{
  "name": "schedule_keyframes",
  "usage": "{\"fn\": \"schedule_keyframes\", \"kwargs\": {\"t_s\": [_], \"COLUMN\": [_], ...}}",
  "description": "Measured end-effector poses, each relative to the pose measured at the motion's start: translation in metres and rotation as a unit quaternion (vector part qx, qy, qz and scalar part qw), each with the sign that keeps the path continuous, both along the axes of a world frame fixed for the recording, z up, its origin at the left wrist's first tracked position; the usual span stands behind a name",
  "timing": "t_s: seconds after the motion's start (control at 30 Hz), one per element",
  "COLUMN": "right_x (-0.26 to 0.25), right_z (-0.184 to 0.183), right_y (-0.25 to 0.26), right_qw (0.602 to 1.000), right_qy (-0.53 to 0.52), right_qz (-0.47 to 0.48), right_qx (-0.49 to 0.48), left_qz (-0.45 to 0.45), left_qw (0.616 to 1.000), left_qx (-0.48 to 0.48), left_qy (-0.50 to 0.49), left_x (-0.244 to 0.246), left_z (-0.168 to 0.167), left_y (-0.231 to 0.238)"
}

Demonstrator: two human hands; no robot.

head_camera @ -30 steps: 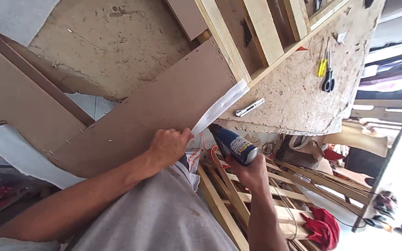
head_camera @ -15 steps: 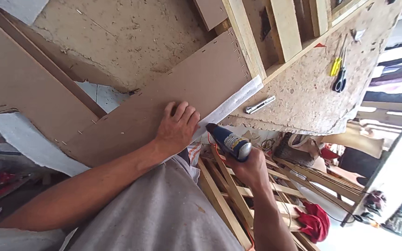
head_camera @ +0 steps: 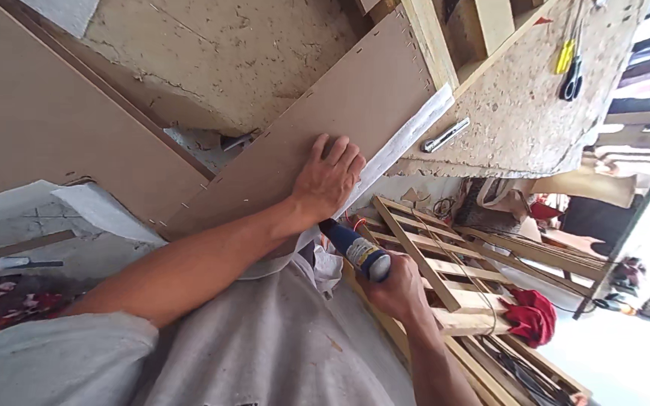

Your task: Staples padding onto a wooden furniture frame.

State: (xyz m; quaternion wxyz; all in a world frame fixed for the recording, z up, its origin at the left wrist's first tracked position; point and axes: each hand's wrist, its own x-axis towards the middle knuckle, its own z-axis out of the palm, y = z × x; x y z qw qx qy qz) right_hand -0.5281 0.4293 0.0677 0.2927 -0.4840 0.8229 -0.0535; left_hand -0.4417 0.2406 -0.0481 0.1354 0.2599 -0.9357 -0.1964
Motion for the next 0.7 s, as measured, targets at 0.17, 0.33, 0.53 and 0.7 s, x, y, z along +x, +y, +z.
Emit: {"fn": "schedule_keyframes", "kwargs": {"t_s": [0.17,0.33,0.53,0.7], "right_x": [0.029,0.024,0.033,0.059], "right_z": [0.001,-0.004,-0.036,-0.036], "right_y": [0.019,0.059,0.079,0.081], "right_qw": [1.0,0.993,0.977,0.975], "right_qy": [0.022,-0.009,-0.069,-0.081], "right_qz": [-0.007,-0.088,-0.163,-0.171], "right_qx": [-0.021,-0.08,-0.116,-0.119], "left_qz": [0.008,0.008,0.035,-0.02], "left_qw": [0.997,0.969,0.983,0.995], "left_qx": [0.073,0.188,0.03,0.006], "left_qy": [0.022,-0.161,-0.177,-0.101], "left_x": [0.004,0.091,0.142,0.143], "left_z": [0.007,0.068,0.041,0.025], "left_y": [-0.005,0.014,0.089,0.068]}}
